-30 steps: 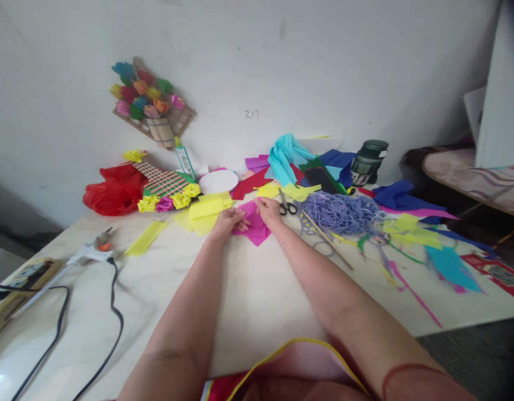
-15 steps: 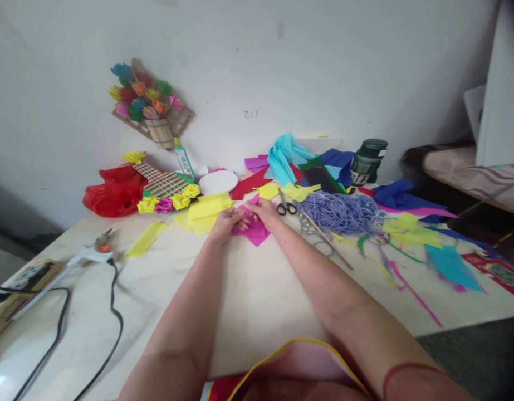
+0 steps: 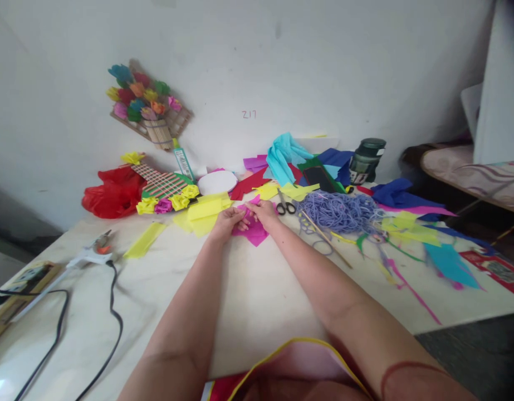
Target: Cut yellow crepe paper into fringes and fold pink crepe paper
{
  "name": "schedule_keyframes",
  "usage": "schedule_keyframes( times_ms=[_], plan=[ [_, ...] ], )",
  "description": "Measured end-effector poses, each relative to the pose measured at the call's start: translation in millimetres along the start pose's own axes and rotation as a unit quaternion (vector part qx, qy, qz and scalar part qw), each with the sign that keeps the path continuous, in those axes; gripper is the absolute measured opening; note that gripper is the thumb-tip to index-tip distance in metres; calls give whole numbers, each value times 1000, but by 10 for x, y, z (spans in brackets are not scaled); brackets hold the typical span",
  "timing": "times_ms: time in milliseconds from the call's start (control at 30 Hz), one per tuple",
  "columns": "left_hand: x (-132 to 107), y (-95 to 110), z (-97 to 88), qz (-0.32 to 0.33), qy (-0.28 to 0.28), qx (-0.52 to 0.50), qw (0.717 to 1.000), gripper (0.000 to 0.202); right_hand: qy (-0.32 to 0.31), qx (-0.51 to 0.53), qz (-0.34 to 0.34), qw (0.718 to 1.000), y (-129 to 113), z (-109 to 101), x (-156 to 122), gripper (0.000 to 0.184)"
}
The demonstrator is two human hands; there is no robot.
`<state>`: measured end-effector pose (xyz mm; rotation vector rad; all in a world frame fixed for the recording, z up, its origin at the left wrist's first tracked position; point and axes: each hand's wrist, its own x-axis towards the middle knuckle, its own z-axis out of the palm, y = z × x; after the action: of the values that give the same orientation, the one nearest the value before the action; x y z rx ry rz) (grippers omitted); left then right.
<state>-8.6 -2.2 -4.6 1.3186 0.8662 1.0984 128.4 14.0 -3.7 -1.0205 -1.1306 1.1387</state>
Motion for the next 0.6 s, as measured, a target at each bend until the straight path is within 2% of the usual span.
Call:
schedule_keyframes(
  times_ms=[233, 367, 467, 600],
  plan=[
    [-7, -11, -18, -8, -7, -12, 1000, 33, 26, 29, -12, 999, -16, -118, 58, 30],
    [-25, 37, 21, -27, 13, -38, 999, 32, 37, 31, -14, 999, -35, -114, 53, 30],
    [-33, 53, 43, -33, 19, -37, 999, 32, 23, 35, -21, 999, -24, -89, 48, 32],
    [-26, 19, 30, -8, 17, 26, 999, 33, -34, 33, -17, 999, 1, -73, 40, 32]
  ],
)
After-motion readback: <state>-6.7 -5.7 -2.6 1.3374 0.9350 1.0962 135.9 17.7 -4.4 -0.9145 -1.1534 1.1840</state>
